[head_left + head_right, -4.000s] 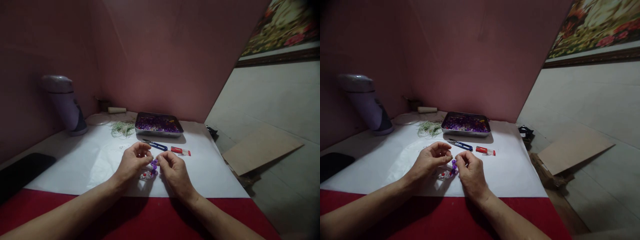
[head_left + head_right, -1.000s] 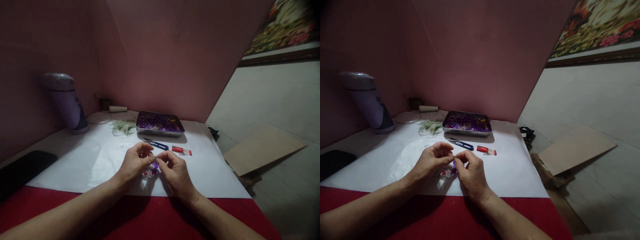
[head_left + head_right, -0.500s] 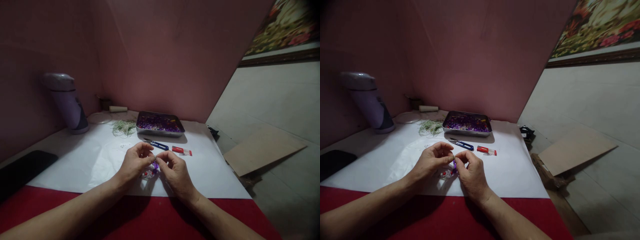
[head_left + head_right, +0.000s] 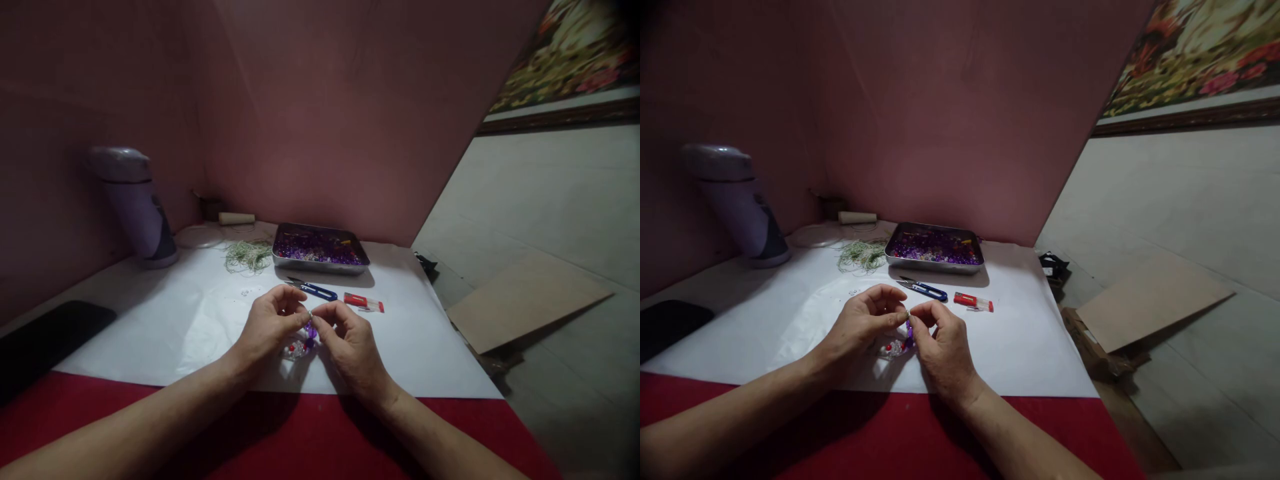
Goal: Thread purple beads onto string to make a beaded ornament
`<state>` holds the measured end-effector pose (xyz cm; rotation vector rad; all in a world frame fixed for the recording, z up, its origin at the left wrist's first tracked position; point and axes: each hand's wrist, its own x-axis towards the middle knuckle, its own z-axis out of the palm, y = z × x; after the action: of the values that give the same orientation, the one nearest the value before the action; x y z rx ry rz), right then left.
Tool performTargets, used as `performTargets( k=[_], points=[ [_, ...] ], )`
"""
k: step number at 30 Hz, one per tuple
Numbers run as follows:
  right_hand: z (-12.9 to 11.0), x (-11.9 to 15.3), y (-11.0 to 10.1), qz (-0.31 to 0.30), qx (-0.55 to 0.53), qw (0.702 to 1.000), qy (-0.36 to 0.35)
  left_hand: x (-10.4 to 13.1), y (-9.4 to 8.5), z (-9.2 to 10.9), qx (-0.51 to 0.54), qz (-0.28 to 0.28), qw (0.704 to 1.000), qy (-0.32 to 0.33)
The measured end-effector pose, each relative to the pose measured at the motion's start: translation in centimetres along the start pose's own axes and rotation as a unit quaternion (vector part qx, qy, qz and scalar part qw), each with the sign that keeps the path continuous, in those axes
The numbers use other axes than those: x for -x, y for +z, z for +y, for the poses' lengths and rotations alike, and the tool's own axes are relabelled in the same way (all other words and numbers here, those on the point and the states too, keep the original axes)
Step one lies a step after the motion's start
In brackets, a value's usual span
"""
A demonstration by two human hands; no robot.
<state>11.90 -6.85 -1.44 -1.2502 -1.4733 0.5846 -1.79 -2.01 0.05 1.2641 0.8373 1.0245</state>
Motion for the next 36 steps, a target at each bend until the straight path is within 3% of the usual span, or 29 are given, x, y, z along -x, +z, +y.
performTargets(
  k=[36],
  points=[
    [0.01, 0.14, -0.06, 0.009, -0.002, 1.000, 0.003, 0.08, -0.05, 0.00, 0.015, 0.004, 1.000, -0.009]
  ],
)
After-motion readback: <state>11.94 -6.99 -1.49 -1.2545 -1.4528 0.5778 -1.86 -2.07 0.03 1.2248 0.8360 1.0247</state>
